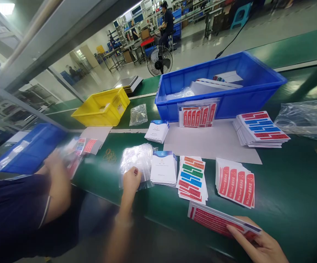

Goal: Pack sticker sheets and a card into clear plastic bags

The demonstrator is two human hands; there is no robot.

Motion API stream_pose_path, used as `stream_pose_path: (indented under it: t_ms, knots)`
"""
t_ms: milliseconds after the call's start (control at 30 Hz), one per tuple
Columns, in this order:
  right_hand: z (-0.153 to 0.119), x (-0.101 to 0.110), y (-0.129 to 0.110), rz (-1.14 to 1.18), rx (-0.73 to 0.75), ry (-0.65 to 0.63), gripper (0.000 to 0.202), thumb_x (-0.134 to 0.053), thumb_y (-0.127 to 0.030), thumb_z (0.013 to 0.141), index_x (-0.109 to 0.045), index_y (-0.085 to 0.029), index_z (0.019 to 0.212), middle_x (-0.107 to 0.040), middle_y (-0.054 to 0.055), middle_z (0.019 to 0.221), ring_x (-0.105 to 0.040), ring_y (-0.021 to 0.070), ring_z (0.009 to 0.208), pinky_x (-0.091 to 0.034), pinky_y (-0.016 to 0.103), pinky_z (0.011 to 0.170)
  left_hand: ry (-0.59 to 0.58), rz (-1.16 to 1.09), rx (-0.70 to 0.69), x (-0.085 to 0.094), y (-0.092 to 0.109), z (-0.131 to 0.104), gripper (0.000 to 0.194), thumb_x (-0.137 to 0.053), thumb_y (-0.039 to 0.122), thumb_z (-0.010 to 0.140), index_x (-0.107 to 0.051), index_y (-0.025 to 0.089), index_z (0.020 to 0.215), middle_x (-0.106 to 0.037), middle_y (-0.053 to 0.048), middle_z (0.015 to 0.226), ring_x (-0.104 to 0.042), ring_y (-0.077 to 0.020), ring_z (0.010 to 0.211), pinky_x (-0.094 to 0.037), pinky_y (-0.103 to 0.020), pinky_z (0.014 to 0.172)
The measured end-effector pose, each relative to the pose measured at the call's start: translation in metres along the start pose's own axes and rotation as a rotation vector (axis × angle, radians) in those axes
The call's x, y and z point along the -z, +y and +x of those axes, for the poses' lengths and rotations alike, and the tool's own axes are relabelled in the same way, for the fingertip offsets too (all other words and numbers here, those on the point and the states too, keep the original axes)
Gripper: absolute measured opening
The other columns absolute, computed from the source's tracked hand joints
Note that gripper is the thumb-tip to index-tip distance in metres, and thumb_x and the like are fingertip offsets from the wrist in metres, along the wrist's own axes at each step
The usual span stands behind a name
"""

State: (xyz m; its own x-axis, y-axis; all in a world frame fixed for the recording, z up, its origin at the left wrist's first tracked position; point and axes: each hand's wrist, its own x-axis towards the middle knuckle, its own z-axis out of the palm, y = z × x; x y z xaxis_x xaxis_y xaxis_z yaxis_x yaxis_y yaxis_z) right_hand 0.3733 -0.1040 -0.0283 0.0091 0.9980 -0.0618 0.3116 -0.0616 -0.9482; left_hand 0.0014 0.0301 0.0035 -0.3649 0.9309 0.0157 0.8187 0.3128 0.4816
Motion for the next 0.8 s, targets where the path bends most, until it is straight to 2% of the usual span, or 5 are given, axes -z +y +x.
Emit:
stream_pose_path:
  t_ms: [133,200,333,533,800]
  knots:
    - [0.001,-0.008,-0.01,-0.012,-0.065,0.191,0.062,-0.066,-0.047,0.08,-0.049,-0.025,0.135,-0.07,0.008,0.119,-0.073,0.0263,0.096,-0.062,0.024,0.071,0.054,-0.264,0.044,0.021,-0.003,-0.012,0.016,-0.049,0.03,0.08,-0.057,0.02,0.07,-0.057,0.002,0.06,-0.057,-0.0139,0.056,-0.044,-0.024,0.057]
    - [0.004,-0.012,-0.021,-0.06,-0.013,0.222,0.066,-0.063,-0.046,0.083,-0.043,-0.026,0.142,-0.067,0.008,0.126,-0.07,0.0259,0.104,-0.061,0.024,0.074,0.035,-0.398,0.043,0.031,0.004,-0.025,0.021,-0.048,0.035,0.083,-0.055,0.019,0.072,-0.055,0.003,0.057,-0.056,-0.0128,0.053,-0.047,-0.024,0.055]
    - [0.008,-0.019,-0.044,-0.125,0.126,-0.033,0.029,-0.058,-0.039,0.088,-0.071,-0.027,0.112,-0.076,0.005,0.108,-0.072,0.0235,0.097,-0.058,0.024,0.082,-0.163,-0.584,-0.008,0.042,0.036,-0.063,0.025,-0.054,0.041,0.081,-0.059,0.017,0.073,-0.057,0.002,0.052,-0.055,-0.0125,0.047,-0.048,-0.024,0.05]
    - [0.004,-0.033,-0.063,-0.077,0.098,-0.168,0.027,-0.053,-0.037,0.092,-0.075,-0.025,0.103,-0.077,0.007,0.099,-0.072,0.0222,0.088,-0.057,0.027,0.078,-0.668,-0.536,-0.308,0.022,0.096,-0.126,0.019,-0.056,0.024,0.082,-0.056,0.017,0.064,-0.054,0.002,0.058,-0.047,-0.0087,0.052,-0.036,-0.021,0.05]
    - [-0.007,-0.035,-0.064,-0.071,0.051,-0.189,0.028,-0.045,-0.031,0.094,-0.067,-0.019,0.081,-0.071,0.003,0.078,-0.067,0.0182,0.072,-0.051,0.027,0.069,-0.74,-0.334,-0.631,-0.003,0.12,-0.153,0.026,-0.051,0.013,0.08,-0.034,0.02,0.062,-0.044,0.005,0.06,-0.041,-0.01,0.057,-0.029,-0.023,0.055]
